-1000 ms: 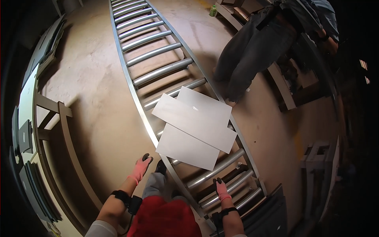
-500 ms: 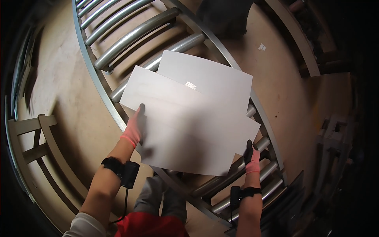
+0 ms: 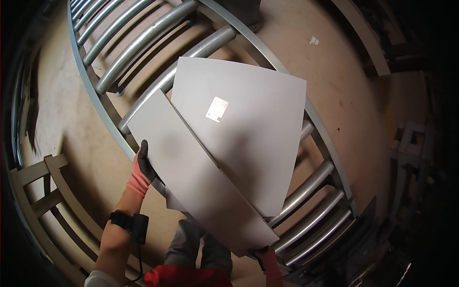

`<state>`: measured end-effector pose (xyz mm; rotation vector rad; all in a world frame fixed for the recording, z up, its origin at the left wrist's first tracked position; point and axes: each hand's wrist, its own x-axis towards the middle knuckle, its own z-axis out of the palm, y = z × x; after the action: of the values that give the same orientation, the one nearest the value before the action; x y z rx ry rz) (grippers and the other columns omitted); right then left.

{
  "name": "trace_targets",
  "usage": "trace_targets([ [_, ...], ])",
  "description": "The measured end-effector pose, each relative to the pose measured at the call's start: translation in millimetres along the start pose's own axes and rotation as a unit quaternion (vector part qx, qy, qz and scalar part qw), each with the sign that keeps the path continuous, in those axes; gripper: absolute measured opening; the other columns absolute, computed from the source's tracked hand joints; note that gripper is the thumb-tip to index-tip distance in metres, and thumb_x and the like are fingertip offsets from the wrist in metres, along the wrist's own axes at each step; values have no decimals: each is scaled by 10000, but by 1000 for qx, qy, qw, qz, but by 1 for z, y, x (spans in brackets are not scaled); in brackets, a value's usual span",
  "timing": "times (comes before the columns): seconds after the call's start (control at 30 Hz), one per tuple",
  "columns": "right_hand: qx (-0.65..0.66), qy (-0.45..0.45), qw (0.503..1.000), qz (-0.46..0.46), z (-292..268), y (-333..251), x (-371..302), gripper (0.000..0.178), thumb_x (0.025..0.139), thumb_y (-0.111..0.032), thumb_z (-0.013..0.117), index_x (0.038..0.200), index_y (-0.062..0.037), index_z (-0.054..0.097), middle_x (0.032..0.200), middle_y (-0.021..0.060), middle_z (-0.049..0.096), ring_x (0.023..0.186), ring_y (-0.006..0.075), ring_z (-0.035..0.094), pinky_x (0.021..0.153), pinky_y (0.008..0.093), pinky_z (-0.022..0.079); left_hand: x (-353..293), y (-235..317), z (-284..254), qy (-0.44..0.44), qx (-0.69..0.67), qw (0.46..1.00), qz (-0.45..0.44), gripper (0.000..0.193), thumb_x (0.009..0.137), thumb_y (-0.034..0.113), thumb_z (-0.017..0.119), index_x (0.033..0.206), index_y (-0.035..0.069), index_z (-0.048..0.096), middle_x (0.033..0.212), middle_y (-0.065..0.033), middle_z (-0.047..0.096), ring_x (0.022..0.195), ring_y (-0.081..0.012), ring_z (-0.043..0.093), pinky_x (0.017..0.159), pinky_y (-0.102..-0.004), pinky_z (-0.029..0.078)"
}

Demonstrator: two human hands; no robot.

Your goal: Clean and inspect furniture panels using a scraper, cloth, and cleaning solution before moving them.

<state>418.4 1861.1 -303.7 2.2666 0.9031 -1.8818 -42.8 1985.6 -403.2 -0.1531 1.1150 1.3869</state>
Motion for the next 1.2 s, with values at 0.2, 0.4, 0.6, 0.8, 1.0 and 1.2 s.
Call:
trace_targets([
  [0.2, 9, -12, 1000, -11, 57, 69, 26, 413, 712, -311, 717, 931, 25, 614, 771, 82, 639, 683, 151, 596, 629, 310, 474, -2, -2, 9, 52, 96, 990, 89, 576, 901, 466, 501, 1271, 32, 423, 1177, -74, 532, 1050, -203, 523, 917, -334, 428],
  [0.4, -268, -154, 942, 129, 27, -17, 32, 433, 760, -360, 608, 990, 6, 611, 825, 138, 657, 743, 245, 644, 666, 356, 496, 6, 6, 20, 30, 94, 992, 73, 544, 905, 457, 500, 1244, 34, 451, 1133, -68, 544, 1005, -191, 527, 887, -325, 437],
  [0.6, -143, 378, 881, -245, -41, -82, 85, 447, 862, -83, 512, 1288, -1, 403, 1224, 216, 503, 1129, 328, 492, 990, 363, 362, 21, 4, 44, 47, 106, 992, 42, 543, 890, 455, 532, 1230, 36, 468, 1104, -67, 554, 963, -197, 528, 859, -330, 445],
  [0.8, 44, 239, 942, -233, -51, -92, 173, 339, 927, -173, 469, 1184, 46, 506, 1080, 164, 590, 1003, 250, 558, 884, 330, 426, 26, -18, -5, 18, 198, 980, 9, 525, 864, 289, 613, 1273, 20, 424, 1161, -101, 538, 1027, -225, 536, 880, -368, 449],
  [1.0, 216, 197, 949, -117, -61, -92, 191, 330, 897, -257, 549, 908, 64, 626, 757, 45, 609, 664, 138, 536, 625, 274, 448, 34, -29, 27, 46, 179, 981, -52, 491, 849, 332, 634, 1179, -2, 490, 1006, -75, 585, 866, -189, 586, 741, -341, 498],
  [1.2, 222, 282, 911, -203, -40, -110, 167, 345, 886, -257, 574, 676, 16, 557, 601, -15, 479, 559, 101, 409, 517, 288, 361, 19, -20, 36, 142, 175, 974, -9, 352, 870, 288, 609, 1056, 2, 526, 862, -55, 593, 733, -179, 603, 614, -305, 507],
])
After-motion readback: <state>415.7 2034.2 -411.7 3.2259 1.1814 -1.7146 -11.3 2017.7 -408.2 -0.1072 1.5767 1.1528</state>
